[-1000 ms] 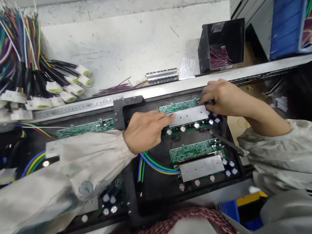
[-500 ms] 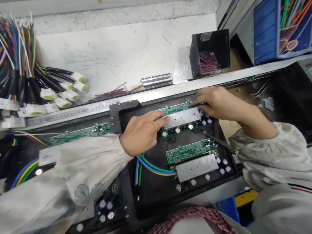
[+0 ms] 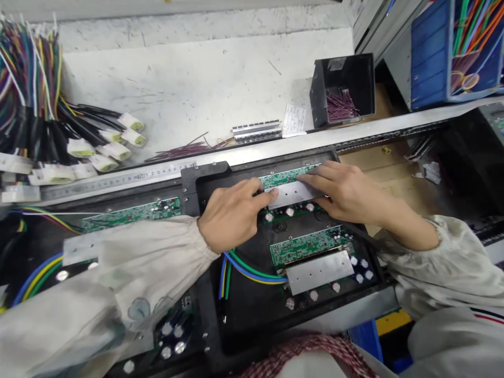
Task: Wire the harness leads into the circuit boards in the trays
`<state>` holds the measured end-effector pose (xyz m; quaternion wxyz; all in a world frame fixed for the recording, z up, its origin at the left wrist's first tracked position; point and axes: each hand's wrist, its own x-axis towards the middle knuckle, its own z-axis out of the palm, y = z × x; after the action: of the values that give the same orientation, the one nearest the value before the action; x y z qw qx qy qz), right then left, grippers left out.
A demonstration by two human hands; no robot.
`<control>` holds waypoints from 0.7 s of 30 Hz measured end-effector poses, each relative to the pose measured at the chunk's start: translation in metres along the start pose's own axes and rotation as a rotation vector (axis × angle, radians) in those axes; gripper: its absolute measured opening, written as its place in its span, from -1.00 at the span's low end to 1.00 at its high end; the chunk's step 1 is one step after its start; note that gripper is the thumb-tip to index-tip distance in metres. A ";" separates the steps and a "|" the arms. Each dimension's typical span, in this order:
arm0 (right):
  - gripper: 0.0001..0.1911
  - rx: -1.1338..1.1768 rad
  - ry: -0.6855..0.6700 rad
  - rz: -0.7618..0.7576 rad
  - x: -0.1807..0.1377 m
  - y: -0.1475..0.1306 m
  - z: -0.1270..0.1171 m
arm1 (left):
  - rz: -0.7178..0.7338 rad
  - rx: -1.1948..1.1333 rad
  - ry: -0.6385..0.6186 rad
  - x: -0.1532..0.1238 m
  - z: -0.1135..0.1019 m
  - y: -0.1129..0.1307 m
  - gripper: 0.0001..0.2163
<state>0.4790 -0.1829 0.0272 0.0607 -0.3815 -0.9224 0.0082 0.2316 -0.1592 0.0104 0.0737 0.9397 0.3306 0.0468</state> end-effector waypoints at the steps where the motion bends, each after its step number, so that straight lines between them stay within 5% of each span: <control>1: -0.62 -0.005 0.013 -0.014 0.000 0.001 0.000 | 0.009 -0.014 -0.011 0.000 0.000 0.000 -0.64; 21: -0.62 0.066 0.005 0.084 -0.004 0.003 0.004 | 0.046 -0.077 -0.013 0.000 0.004 -0.003 -0.63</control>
<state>0.4836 -0.1831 0.0222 0.0750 -0.4175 -0.9047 0.0402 0.2305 -0.1574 0.0058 0.1110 0.9439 0.3062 0.0550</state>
